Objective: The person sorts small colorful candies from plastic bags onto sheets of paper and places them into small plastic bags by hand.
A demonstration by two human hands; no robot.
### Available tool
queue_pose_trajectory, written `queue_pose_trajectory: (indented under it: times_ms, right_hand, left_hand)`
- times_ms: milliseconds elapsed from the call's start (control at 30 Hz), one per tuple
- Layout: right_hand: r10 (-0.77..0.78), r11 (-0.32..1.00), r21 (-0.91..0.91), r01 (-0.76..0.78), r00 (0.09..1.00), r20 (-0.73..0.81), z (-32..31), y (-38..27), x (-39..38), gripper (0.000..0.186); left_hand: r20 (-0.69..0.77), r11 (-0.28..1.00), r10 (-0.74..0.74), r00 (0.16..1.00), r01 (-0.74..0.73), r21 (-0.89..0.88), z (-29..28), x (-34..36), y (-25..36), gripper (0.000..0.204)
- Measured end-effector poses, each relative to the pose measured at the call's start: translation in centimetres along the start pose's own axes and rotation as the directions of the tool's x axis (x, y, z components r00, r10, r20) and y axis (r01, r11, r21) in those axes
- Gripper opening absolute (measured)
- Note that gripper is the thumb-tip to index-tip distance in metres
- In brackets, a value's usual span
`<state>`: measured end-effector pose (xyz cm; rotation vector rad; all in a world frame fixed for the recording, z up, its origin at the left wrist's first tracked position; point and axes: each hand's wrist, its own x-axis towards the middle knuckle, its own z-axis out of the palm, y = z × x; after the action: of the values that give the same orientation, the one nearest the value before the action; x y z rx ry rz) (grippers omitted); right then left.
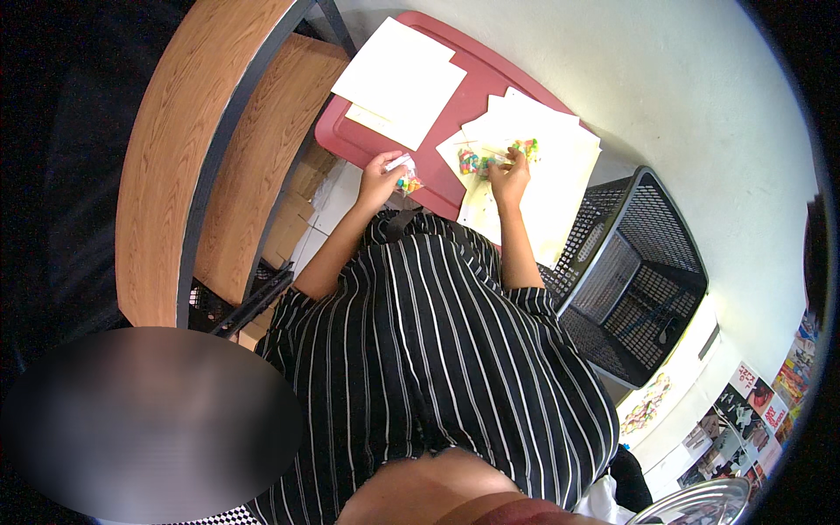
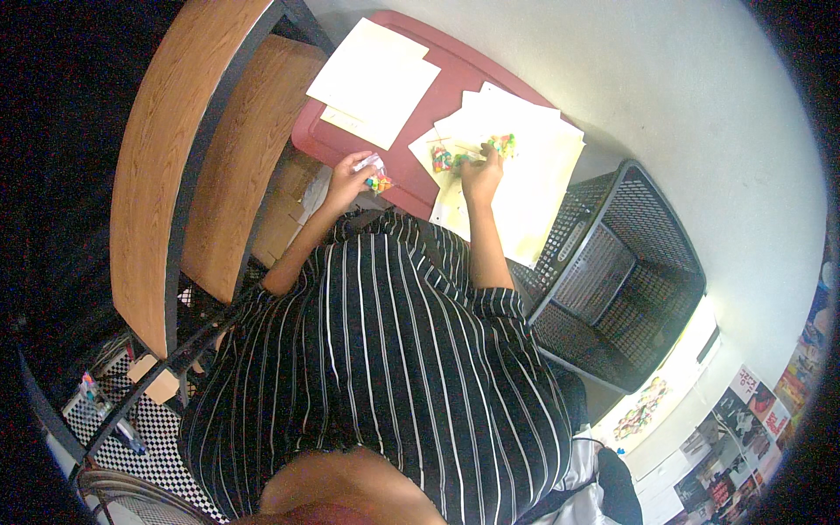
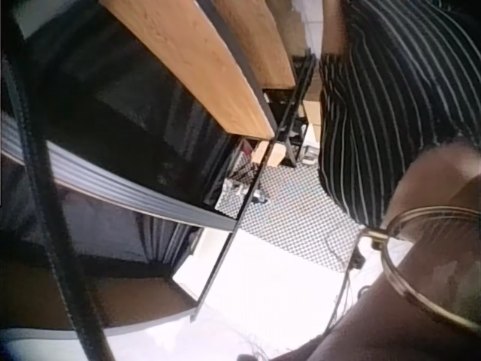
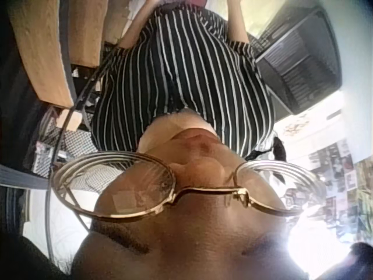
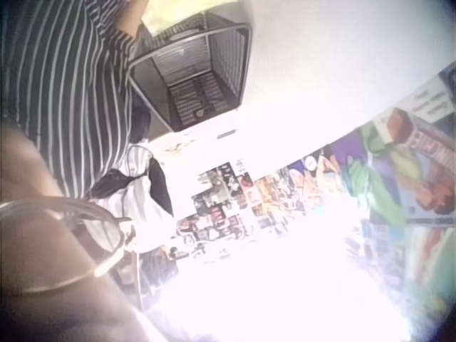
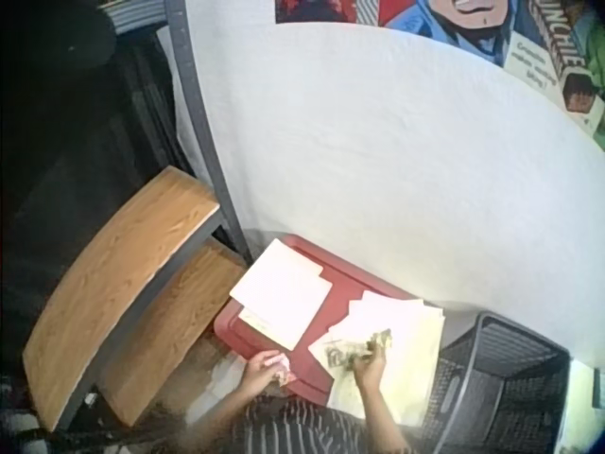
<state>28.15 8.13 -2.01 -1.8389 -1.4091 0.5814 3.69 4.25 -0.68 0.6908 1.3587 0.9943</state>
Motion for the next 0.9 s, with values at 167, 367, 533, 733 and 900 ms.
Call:
queue_pose_trajectory:
  times_ms: [167,367,533,733,900]
  right_hand:
    - [0.190,0.955,0.202,-0.216,0.972,0.139,-1.5,-2.0,-0.5,0.034]
    - [0.066,0.903,0.397,-0.166,0.965,0.254,-2.4,-3.1,-1.1,0.031]
    - [-0.210,0.893,0.447,-0.054,0.827,0.521,-2.9,-8.1,-1.0,0.039]
    - [-0.355,0.891,0.431,0.141,0.809,0.468,-2.1,-10.6,-1.1,0.031]
    - [-0.372,0.860,0.494,0.124,0.815,0.444,-1.3,-10.6,-2.2,0.018]
  left_hand:
    - [0.090,0.849,0.234,0.968,-0.248,0.466,-0.6,1.4,-2.8,0.034]
    - [0.266,0.235,0.653,0.709,-0.524,0.819,0.9,-0.4,1.5,0.031]
    - [0.260,0.947,0.212,0.942,-0.263,0.182,4.0,-0.5,5.3,0.026]
    - [0.357,0.974,0.069,0.932,-0.140,0.176,4.0,-0.1,5.8,0.022]
    - [0.254,0.998,-0.047,0.966,0.053,-0.015,3.5,-0.9,5.6,0.020]
